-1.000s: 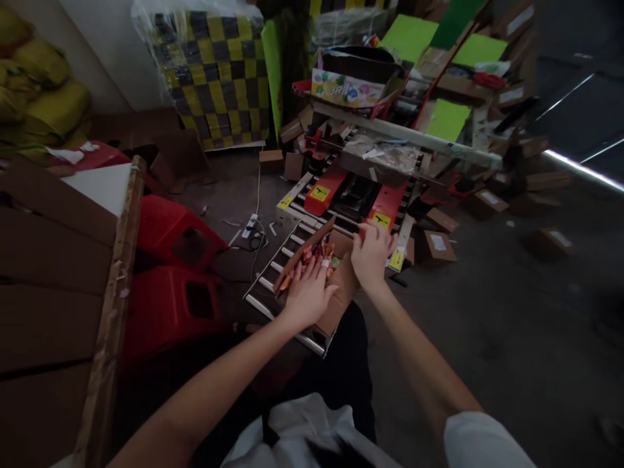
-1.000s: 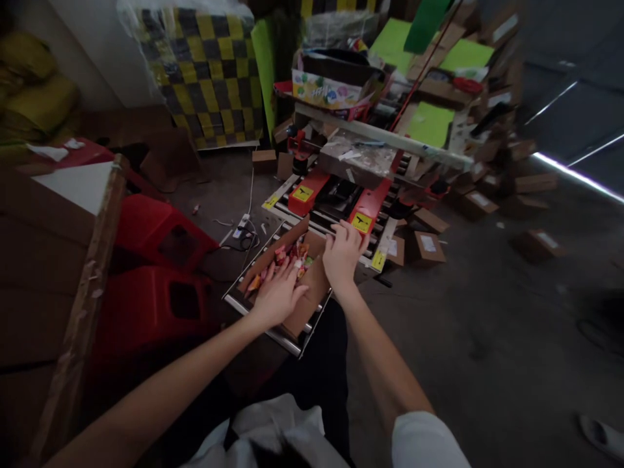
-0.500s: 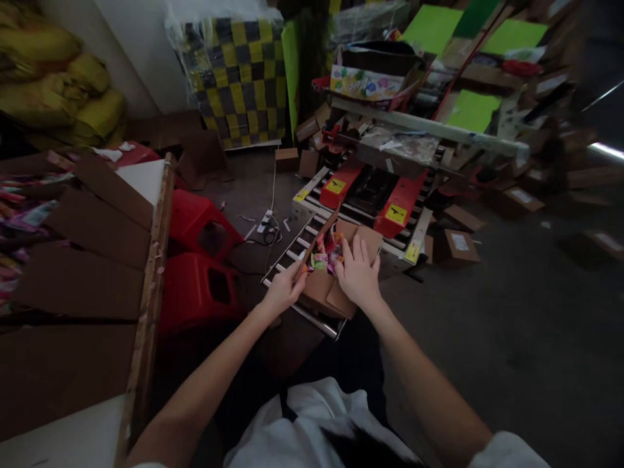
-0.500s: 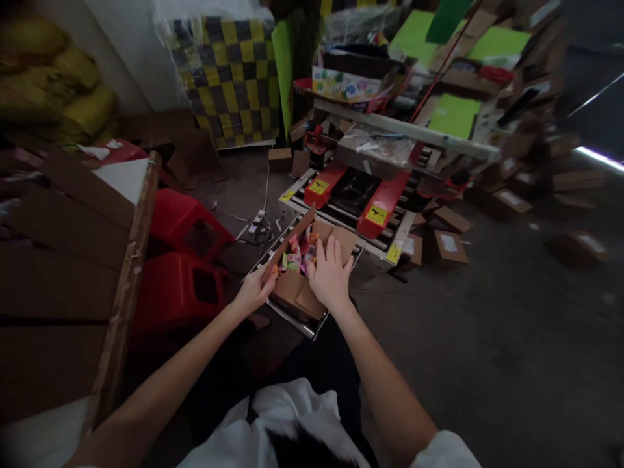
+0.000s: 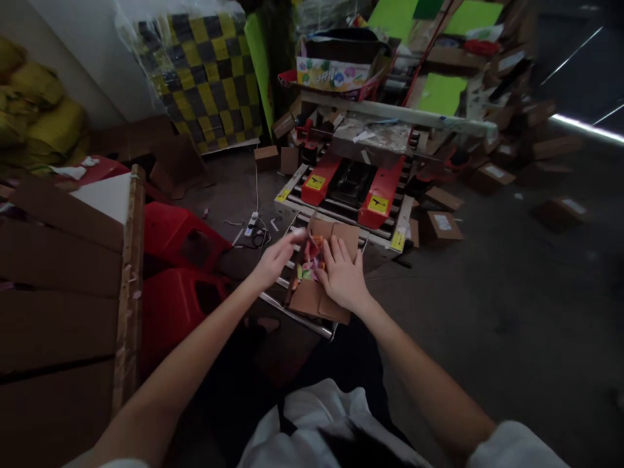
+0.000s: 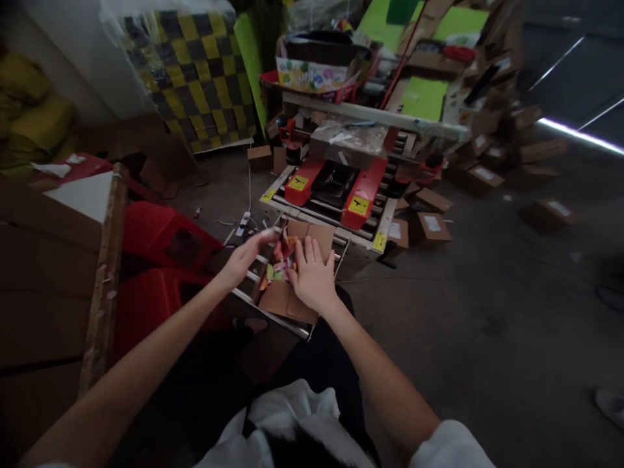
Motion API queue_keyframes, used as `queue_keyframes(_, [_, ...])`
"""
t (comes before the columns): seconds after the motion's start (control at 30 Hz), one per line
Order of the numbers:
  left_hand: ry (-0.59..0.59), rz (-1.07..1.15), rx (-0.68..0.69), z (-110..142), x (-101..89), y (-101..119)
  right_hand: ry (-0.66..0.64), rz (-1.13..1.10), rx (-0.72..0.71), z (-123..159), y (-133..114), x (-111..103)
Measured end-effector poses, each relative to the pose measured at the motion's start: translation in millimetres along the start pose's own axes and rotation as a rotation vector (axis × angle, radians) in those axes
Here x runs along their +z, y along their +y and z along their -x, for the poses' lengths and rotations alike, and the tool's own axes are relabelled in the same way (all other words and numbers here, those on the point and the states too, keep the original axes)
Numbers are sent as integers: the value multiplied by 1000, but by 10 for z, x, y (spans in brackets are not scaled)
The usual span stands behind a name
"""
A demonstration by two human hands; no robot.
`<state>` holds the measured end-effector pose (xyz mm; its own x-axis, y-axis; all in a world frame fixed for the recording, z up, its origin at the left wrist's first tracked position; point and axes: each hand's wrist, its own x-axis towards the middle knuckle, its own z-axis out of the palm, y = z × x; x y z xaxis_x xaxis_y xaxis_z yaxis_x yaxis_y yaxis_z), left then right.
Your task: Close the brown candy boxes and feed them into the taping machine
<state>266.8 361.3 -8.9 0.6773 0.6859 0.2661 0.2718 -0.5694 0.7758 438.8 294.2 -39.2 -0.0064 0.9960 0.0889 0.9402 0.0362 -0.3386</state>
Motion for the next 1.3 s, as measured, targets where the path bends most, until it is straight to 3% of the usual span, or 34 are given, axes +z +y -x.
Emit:
queue_keyframes(0.07, [36,-138,-40,-236,114,-37,29,-157,12,1,104,56])
queue_keyframes(0.1, [-2,-223,-34,-308,214,-21,41,-265,17,5,172,89])
queue_keyframes(0.23, [-129,-551,-90,-301,565,169,98,-603,15,13,406,218])
queue_keyframes(0.37, [-176,-776,-153,-254,600,270,161,-587,9,-54,412,232])
queue_keyframes(0.5, [-185,-772,-201,-350,549,215,130,-316,-53,-32,294,122])
queue_keyframes(0.6, [-173,-638,-240,-406,500,154,116,-250,-144,149,233,73])
queue_keyframes(0.73, [-138,-545,-213,-413,467,135,148,-428,-145,393,271,110])
queue_keyframes(0.87, [-140,-669,-280,-413,518,222,236,-697,-93,443,317,149])
queue_keyframes(0.93, [-165,-747,-299,-419,547,259,222,-684,-87,426,304,138])
queue_keyframes(1.1, [-182,-799,-282,-424,547,244,50,-519,-110,398,281,16])
queue_keyframes(1.3, [-135,-746,-300,-434,578,242,64,-607,-128,486,282,-104])
